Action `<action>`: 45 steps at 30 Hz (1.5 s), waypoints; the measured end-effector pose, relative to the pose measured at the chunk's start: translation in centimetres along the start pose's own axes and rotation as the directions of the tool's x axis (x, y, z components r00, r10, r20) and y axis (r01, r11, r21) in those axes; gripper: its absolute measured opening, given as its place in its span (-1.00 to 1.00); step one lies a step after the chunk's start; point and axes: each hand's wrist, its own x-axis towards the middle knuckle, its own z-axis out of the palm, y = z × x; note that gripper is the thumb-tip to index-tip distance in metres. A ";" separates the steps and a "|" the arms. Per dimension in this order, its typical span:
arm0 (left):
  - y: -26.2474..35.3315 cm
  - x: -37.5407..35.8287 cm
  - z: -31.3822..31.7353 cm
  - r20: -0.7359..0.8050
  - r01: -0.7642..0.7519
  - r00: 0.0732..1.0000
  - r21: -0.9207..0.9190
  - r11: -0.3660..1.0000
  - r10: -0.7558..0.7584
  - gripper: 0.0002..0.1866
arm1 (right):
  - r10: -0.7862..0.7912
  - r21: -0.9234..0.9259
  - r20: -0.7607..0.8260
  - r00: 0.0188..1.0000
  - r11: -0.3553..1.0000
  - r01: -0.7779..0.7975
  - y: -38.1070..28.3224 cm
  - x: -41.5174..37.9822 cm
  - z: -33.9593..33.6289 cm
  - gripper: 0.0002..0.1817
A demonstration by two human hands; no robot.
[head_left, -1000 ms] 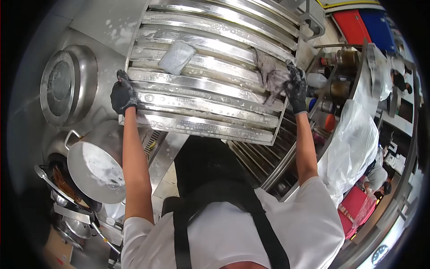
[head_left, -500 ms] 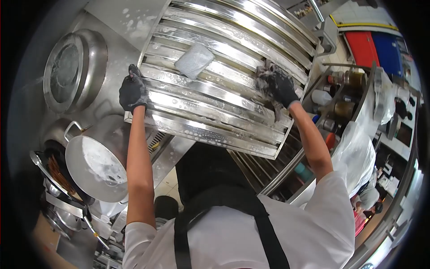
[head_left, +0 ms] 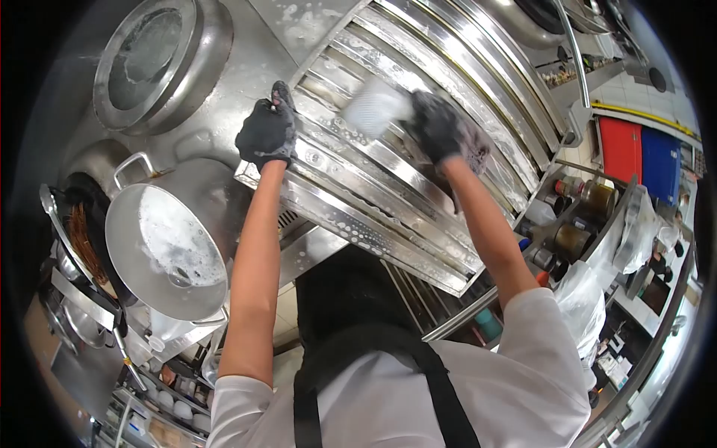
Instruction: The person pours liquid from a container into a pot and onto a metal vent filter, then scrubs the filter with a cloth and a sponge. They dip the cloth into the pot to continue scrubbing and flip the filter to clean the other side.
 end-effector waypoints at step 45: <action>0.2 0.0 0.6 0.008 -0.021 1.000 0.022 1.000 0.021 -0.27 | -0.007 0.020 0.168 0.986 1.000 0.004 -11.6 14.9 0.4 -0.56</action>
